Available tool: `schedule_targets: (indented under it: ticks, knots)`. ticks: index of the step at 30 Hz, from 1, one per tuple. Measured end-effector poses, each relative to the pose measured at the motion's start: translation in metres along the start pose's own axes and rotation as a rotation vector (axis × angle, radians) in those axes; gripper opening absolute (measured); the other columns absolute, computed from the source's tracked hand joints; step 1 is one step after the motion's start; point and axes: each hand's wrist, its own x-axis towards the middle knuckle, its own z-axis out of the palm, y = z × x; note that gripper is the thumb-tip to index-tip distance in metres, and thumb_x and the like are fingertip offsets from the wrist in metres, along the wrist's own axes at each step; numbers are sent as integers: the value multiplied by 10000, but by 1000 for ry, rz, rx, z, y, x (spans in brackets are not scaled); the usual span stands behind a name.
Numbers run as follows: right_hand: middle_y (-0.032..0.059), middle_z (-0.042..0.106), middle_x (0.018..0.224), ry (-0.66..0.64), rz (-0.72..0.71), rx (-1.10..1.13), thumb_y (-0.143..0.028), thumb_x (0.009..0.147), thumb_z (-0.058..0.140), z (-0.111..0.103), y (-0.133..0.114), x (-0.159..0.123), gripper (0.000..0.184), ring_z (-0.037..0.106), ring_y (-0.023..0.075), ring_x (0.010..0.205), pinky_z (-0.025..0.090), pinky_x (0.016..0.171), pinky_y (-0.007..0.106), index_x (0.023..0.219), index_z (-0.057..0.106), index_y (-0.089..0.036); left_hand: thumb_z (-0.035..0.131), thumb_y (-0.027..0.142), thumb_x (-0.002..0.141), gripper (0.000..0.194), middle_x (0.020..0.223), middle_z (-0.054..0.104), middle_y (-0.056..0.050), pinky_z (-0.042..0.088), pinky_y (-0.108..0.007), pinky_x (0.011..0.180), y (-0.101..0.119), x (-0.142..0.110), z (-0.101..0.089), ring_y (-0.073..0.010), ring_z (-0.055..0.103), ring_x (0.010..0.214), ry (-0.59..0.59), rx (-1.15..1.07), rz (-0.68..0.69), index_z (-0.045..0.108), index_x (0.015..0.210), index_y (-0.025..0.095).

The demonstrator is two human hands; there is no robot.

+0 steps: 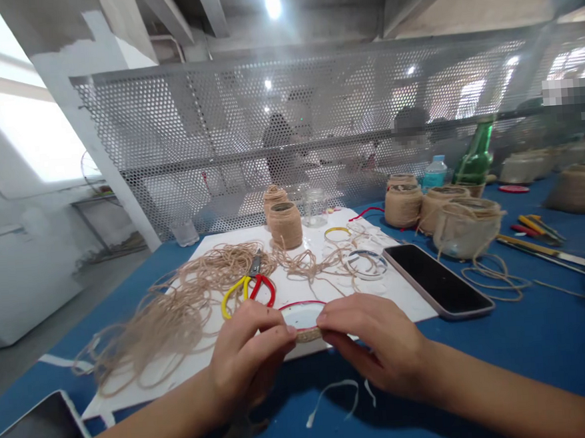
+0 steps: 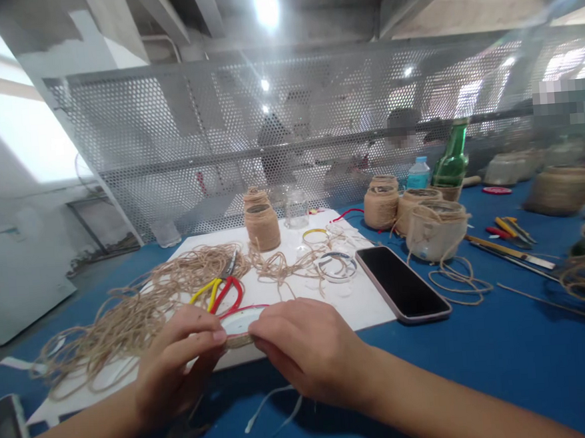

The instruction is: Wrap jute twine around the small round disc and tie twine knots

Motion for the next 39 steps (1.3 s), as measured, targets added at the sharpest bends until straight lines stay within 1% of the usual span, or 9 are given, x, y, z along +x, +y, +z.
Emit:
schedule_targets:
  ticks: [4, 9, 16, 20, 23, 26, 29, 34, 39]
  knots:
    - [72, 651, 893, 15, -71, -57, -69, 777, 538, 1, 2, -3, 266, 588, 137, 745, 480, 635, 257, 1031, 509, -142, 482, 46, 788, 242, 755, 558, -41, 443, -259, 574, 2, 2, 0, -124, 495, 644, 12, -15, 21, 494, 997, 167]
    - [82, 655, 875, -5, -129, -101, -85, 801, 488, -2, 2, -1, 221, 571, 142, 690, 461, 567, 259, 1016, 506, -130, 470, 42, 789, 242, 748, 560, -49, 451, -252, 559, 4, 1, -2, -125, 501, 632, -8, -42, 24, 491, 1000, 157]
    - [68, 651, 886, -17, -175, -176, -87, 791, 489, -2, 3, -7, 248, 529, 126, 655, 435, 553, 253, 1031, 505, -146, 458, 88, 818, 239, 761, 565, -47, 450, -244, 562, 7, -1, -2, -121, 505, 627, -26, -55, -16, 484, 1033, 189]
    - [56, 649, 865, -16, -206, -191, -76, 789, 481, -3, 2, -9, 236, 506, 119, 635, 421, 542, 252, 1009, 519, -152, 478, 44, 778, 298, 788, 558, -53, 447, -256, 576, 6, -6, -1, -129, 507, 645, -38, -81, -27, 480, 1044, 179]
    - [59, 650, 880, -8, -187, -150, -85, 795, 491, -2, 2, -7, 226, 521, 119, 650, 433, 550, 251, 1009, 518, -150, 484, 18, 755, 329, 807, 557, -63, 450, -264, 585, 7, -7, -3, -138, 508, 665, -40, -93, -47, 478, 1045, 173]
    - [68, 652, 908, 13, -115, -50, -86, 791, 523, -1, 2, -5, 248, 567, 123, 741, 470, 620, 245, 1034, 501, -133, 487, 29, 757, 324, 812, 568, -63, 458, -272, 603, 6, -5, -5, -145, 522, 682, -37, -97, -67, 481, 1039, 186]
    - [63, 659, 919, 26, -72, -28, -72, 778, 549, -1, 2, -4, 289, 591, 122, 802, 483, 673, 243, 1056, 491, -131, 487, 30, 756, 322, 809, 573, -62, 462, -279, 613, 6, -2, -5, -148, 531, 686, -20, -117, -92, 487, 1030, 199]
    - [83, 657, 980, -14, -95, -62, -79, 779, 550, -6, 5, -4, 328, 601, 126, 789, 486, 637, 246, 1095, 474, -132, 499, -14, 728, 348, 818, 561, -61, 464, -288, 666, 6, -1, -2, -154, 535, 740, 39, -181, -159, 496, 1013, 186]
    - [90, 663, 950, -12, -108, -76, -98, 781, 549, -6, 9, -3, 296, 604, 136, 765, 494, 620, 258, 1072, 498, -119, 500, -24, 723, 346, 850, 555, -69, 463, -286, 690, 4, -4, -1, -161, 530, 790, 53, -244, -190, 510, 1007, 172]
